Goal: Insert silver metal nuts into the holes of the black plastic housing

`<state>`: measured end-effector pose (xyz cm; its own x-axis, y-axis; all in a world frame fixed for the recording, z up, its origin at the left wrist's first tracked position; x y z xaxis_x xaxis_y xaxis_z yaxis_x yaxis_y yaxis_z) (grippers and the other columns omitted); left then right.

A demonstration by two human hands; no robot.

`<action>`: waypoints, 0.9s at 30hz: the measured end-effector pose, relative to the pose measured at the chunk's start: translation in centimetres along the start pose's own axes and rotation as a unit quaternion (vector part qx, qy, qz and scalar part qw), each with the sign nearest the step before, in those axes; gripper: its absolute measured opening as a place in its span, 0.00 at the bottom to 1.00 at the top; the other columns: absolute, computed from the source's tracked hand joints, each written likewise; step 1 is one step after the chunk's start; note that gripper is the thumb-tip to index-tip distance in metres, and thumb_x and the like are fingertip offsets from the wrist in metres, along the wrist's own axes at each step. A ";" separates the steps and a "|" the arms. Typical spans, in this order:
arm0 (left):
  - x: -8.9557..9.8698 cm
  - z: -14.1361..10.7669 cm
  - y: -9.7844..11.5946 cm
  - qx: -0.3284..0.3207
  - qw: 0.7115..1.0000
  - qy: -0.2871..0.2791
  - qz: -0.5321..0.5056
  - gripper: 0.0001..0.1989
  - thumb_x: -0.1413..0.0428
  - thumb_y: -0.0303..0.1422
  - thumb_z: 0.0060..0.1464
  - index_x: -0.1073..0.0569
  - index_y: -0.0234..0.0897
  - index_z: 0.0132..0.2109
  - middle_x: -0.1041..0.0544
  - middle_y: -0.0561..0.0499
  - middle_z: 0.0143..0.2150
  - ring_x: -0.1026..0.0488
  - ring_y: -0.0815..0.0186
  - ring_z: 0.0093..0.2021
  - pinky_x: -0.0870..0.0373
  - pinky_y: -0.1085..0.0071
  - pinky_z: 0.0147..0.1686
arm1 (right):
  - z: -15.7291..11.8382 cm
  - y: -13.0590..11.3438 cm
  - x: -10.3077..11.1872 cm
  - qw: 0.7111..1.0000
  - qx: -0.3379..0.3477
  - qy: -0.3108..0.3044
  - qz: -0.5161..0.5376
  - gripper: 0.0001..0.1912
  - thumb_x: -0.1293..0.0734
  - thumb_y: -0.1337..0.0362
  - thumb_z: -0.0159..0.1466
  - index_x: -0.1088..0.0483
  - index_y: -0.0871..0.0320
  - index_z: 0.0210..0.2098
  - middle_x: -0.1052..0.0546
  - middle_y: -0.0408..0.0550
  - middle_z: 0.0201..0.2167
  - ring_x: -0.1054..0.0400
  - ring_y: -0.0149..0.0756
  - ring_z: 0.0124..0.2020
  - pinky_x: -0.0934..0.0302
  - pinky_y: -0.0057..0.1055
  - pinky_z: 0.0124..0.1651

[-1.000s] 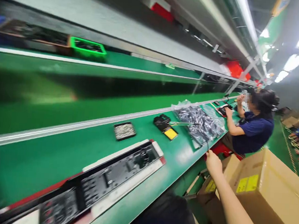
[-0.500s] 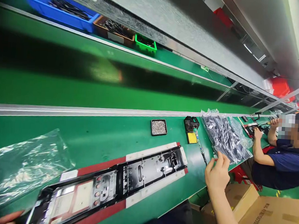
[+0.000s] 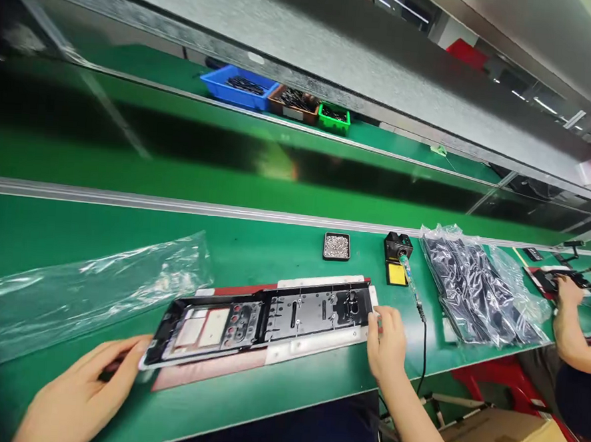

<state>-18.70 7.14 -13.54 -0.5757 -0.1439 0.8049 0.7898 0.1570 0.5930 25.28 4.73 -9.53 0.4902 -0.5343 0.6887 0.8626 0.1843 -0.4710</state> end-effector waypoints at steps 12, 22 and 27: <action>1.1 0.7 2.7 0.002 1.000 -0.021 0.002 0.27 0.59 0.49 0.54 0.24 0.37 0.45 0.25 0.50 0.51 0.28 0.61 0.49 0.35 0.72 0.44 | -3.0 8.6 1.2 0.993 -0.080 0.061 0.066 0.26 0.42 0.49 0.71 0.28 0.68 0.47 0.29 0.54 0.43 0.32 0.34 0.35 0.33 0.31 0.34; 1.8 0.7 3.0 0.019 0.999 0.003 0.029 0.28 0.59 0.50 0.52 0.24 0.36 0.44 0.24 0.47 0.51 0.28 0.57 0.51 0.33 0.70 0.49 | 0.0 7.0 3.2 0.977 -0.158 0.141 -0.030 0.48 0.51 0.32 0.65 0.28 0.72 0.52 0.32 0.62 0.49 0.39 0.52 0.52 0.40 0.48 0.54; 1.8 1.1 2.4 0.005 0.999 0.024 0.042 0.31 0.62 0.53 0.50 0.23 0.40 0.42 0.22 0.51 0.48 0.25 0.58 0.48 0.28 0.69 0.45 | 2.4 7.3 2.5 0.965 -0.249 -0.031 -0.071 0.35 0.48 0.47 0.69 0.35 0.68 0.62 0.29 0.57 0.50 0.33 0.57 0.46 0.39 0.53 0.45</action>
<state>-18.05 8.35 -10.65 -0.4963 -0.1759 0.8501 0.8327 0.1804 0.5235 33.07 6.70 -9.91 0.3916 -0.4723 0.7897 0.7622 -0.3143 -0.5659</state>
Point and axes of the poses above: each hand's wrist, its own z-axis towards the middle knuckle, its own x-axis out of the back of the hand, y = z × x, the point moved 1 cm from there along z, towards the middle knuckle
